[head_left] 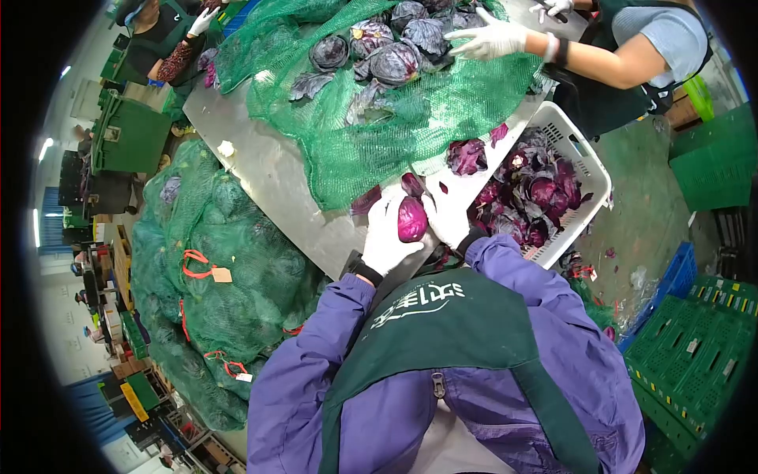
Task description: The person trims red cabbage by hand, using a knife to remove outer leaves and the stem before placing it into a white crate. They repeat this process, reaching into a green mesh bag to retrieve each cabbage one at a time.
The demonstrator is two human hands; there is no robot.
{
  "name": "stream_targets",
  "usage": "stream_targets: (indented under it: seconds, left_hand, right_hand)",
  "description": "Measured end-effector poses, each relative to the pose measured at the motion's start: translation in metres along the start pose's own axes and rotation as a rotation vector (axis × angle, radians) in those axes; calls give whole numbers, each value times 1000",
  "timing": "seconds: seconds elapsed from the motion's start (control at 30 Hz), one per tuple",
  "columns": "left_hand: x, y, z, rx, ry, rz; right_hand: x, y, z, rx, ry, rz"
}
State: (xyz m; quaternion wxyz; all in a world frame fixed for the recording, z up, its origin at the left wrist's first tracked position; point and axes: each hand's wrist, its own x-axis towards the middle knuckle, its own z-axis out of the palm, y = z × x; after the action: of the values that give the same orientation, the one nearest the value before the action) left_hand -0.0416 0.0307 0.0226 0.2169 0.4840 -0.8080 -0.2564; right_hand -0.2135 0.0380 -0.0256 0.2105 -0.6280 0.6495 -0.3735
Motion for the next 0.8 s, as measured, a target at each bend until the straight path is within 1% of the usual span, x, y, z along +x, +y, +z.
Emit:
stream_targets:
  seconds: [0.03,0.13,0.2,0.23,0.27,0.3,0.33,0.37,0.4,0.43,0.47,0.5,0.53,0.57,0.6,0.63,0.67,0.7,0.73,0.77,0.8]
  left_hand:
    - [1,-3,-2,-25,-19,4]
    - [6,-3,-9,-68,-44,33]
    - [9,-3,-14,-298,-90,-58]
    - [8,-7,-14,-423,-130,-129]
    - [7,-5,-16,-421,-131,-129]
    - [6,-2,-18,-465,-121,-170]
    - [5,0,-20,-508,-110,-212]
    - [4,-4,-17,-508,-110,-213]
    - [2,-13,-8,-597,-63,-207]
    - [1,-22,1,-687,-15,-201]
    - [-2,-33,11,-688,-14,-200]
    - [-7,-41,21,-823,19,-357]
    - [-13,-50,29,-957,51,-516]
    - [-16,-37,22,-1275,37,-606]
    - [-15,-29,14,-1277,34,-607]
    - [-15,-23,8,-1391,63,-676]
    - [-16,-18,2,-1505,96,-746]
    - [-15,-15,-3,-1523,63,-794]
    - [-15,-13,-6,-1525,72,-793]
    - [-14,-13,-7,-1453,31,-812]
    - [-13,-12,-7,-1381,-13,-830]
  right_hand:
    - [2,6,5,-106,30,-34]
    - [0,29,21,-105,68,-76]
    - [-1,36,30,-152,80,-66]
    - [-1,41,32,-93,40,-40]
    - [0,42,30,-35,0,-15]
    - [0,42,29,-33,1,-14]
    - [0,42,26,-93,63,-87]
    - [0,40,21,-154,125,-160]
    - [-2,38,15,-154,125,-161]
    - [-5,37,7,-130,22,-50]
    - [-8,39,0,-106,-81,61]
    - [-7,40,-13,-127,-86,99]
    - [-7,44,-31,-149,-236,211]
    - [-8,45,-49,-69,-160,180]
    - [-8,54,-61,-117,-54,193]
    - [-9,73,-72,-190,-49,323]
    - [-12,92,-82,-183,64,323]
    - [-17,122,-88,-289,140,402]
    - [-27,146,-95,-374,246,370]
    - [-32,145,-103,-323,277,522]
    - [-36,144,-110,-271,315,498]
